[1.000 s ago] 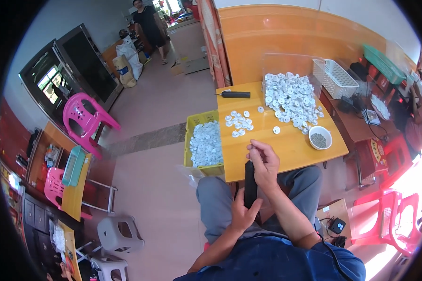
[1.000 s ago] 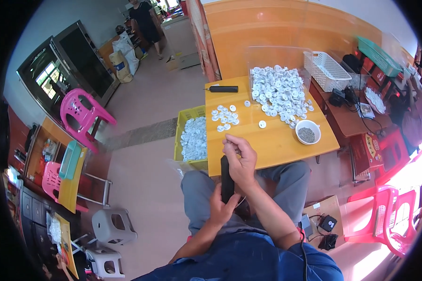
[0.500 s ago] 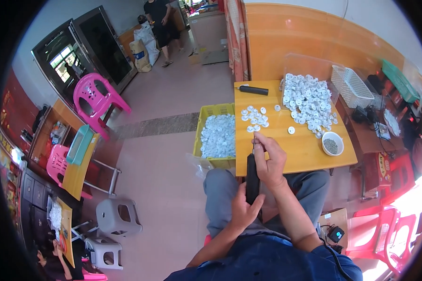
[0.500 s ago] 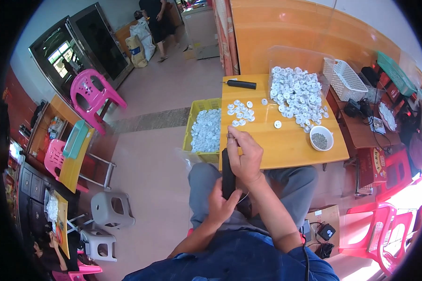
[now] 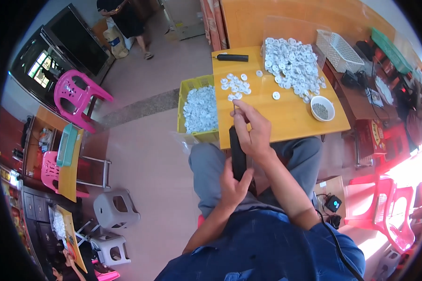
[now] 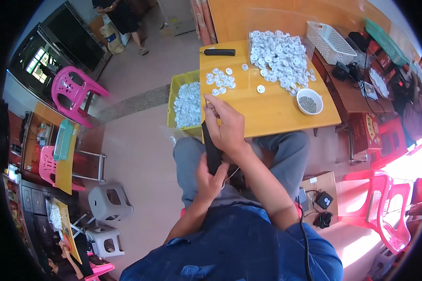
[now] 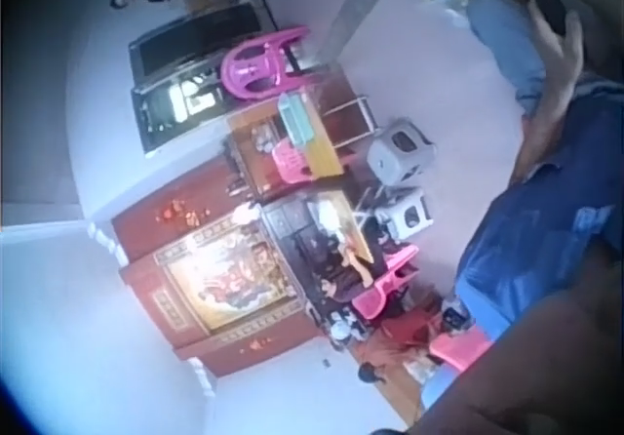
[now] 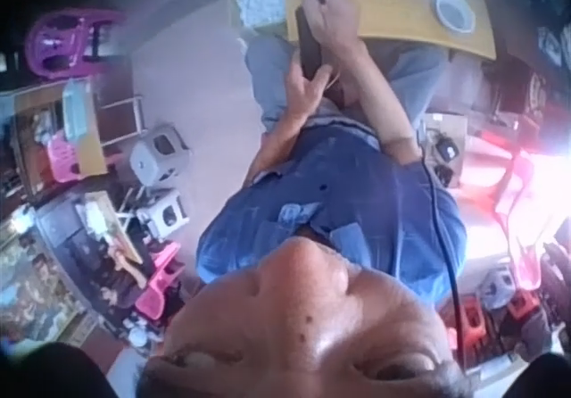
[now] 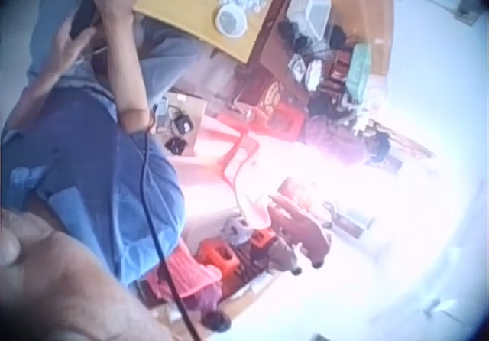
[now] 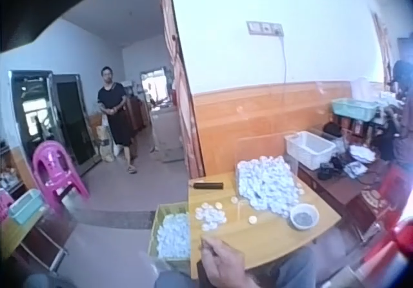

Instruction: The person assembles small plastic bases and metal terminals with screws using an electric screwdriver at a workbench.

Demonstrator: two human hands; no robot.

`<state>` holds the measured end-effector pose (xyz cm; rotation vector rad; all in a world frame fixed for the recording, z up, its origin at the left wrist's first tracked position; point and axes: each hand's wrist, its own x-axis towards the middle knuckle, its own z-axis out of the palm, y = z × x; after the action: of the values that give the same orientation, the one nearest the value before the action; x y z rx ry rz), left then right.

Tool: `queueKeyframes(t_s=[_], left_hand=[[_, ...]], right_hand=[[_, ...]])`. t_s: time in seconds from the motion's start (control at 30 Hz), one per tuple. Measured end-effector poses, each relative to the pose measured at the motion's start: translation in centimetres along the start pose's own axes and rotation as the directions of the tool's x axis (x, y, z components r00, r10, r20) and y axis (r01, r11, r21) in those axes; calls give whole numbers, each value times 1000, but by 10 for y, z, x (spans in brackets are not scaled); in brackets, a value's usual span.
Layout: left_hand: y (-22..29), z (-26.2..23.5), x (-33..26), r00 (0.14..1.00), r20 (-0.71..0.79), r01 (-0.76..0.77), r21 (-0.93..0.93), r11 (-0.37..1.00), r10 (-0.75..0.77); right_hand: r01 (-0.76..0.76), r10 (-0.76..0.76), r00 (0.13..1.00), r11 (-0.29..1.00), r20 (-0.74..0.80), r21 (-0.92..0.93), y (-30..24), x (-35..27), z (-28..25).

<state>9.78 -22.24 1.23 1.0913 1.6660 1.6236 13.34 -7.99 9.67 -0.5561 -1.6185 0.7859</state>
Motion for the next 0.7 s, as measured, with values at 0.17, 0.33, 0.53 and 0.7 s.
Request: queueKeyframes(t_s=[0.17,0.33,0.53,0.7], left_hand=[[-4,0,9,1000,-2,1,12,1000,-1],[-13,1,0,993,77,100,-112,989,-91],[-24,0,4,992,125,55,-157,986,-36],[-17,2,4,986,162,86,-306,948,-37]], right_hand=[[-5,7,999,998,33,-62,21,-4,0],[-80,80,996,997,34,7,22,-15,0],[-147,144,986,989,79,32,22,-23,3],[-315,284,943,930,173,189,29,-28,6]])
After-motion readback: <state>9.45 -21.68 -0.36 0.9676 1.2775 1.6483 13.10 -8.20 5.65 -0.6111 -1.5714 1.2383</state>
